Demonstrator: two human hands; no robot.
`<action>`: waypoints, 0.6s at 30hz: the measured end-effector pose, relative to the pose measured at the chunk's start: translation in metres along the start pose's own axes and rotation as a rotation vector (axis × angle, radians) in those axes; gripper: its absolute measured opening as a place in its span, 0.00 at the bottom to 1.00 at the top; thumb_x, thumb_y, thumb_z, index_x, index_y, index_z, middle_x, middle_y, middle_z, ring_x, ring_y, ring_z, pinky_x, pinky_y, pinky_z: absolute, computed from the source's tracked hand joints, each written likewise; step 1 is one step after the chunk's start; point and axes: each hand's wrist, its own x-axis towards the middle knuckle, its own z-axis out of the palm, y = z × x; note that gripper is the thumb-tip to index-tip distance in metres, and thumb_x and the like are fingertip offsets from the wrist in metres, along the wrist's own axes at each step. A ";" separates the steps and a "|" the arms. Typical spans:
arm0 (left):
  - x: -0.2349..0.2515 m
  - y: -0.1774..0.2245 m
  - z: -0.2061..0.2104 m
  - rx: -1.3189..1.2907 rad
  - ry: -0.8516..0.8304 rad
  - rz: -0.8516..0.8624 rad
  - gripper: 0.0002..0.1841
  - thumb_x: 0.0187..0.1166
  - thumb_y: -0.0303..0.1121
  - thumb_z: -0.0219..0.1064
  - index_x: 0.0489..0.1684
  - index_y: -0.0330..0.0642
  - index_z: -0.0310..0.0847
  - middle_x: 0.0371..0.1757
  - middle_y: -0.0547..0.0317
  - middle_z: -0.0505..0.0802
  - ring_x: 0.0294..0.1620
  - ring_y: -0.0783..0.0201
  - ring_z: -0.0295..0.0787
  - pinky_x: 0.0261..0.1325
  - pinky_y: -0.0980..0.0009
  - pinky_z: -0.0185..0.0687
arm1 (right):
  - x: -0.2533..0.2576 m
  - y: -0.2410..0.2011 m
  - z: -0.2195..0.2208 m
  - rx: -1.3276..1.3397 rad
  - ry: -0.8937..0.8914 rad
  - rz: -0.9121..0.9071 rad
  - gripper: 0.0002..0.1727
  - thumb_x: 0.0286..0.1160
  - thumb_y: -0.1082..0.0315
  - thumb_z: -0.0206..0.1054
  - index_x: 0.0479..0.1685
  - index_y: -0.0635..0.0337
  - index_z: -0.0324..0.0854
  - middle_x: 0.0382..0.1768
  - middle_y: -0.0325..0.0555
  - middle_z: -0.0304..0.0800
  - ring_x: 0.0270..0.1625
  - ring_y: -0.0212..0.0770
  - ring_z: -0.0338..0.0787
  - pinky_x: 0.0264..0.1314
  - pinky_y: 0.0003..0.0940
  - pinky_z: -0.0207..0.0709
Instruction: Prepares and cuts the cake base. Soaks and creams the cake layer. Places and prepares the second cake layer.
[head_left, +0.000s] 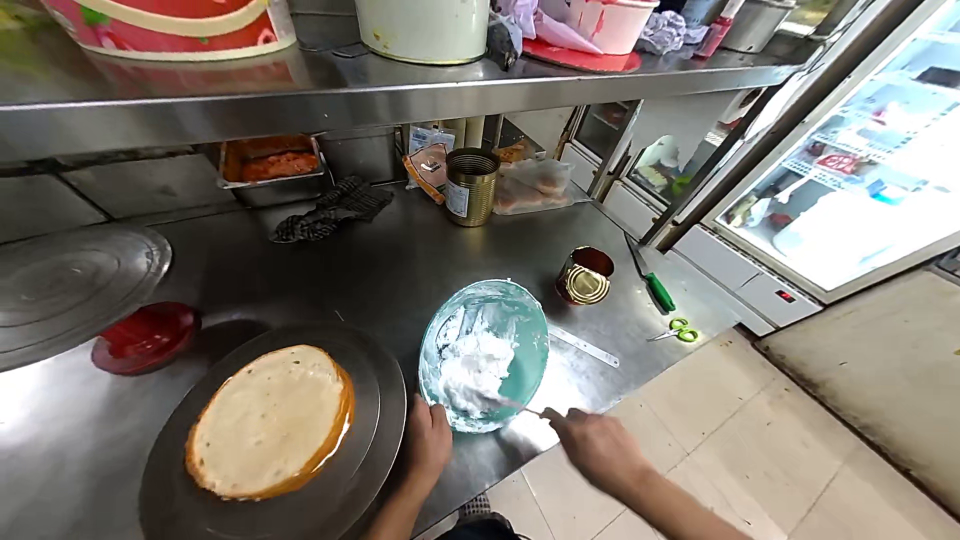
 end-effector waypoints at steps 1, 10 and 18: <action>0.001 -0.002 -0.002 0.006 0.005 0.001 0.24 0.83 0.29 0.49 0.74 0.22 0.68 0.56 0.35 0.89 0.55 0.53 0.92 0.61 0.55 0.88 | 0.003 0.009 -0.007 -0.021 0.101 0.025 0.19 0.90 0.60 0.50 0.67 0.48 0.85 0.40 0.62 0.91 0.37 0.65 0.93 0.36 0.63 0.83; -0.004 0.000 -0.005 0.054 -0.061 -0.015 0.25 0.83 0.30 0.49 0.76 0.22 0.66 0.57 0.35 0.89 0.57 0.52 0.91 0.63 0.54 0.86 | 0.017 0.021 -0.020 -0.059 0.139 0.001 0.19 0.89 0.61 0.53 0.67 0.47 0.85 0.40 0.62 0.91 0.38 0.65 0.93 0.37 0.62 0.84; -0.003 -0.003 -0.007 0.015 -0.059 -0.006 0.23 0.83 0.29 0.49 0.74 0.23 0.68 0.54 0.37 0.90 0.50 0.53 0.93 0.56 0.54 0.89 | 0.005 0.028 0.001 -0.090 0.280 -0.283 0.20 0.77 0.72 0.62 0.66 0.49 0.87 0.33 0.60 0.89 0.32 0.62 0.92 0.30 0.58 0.84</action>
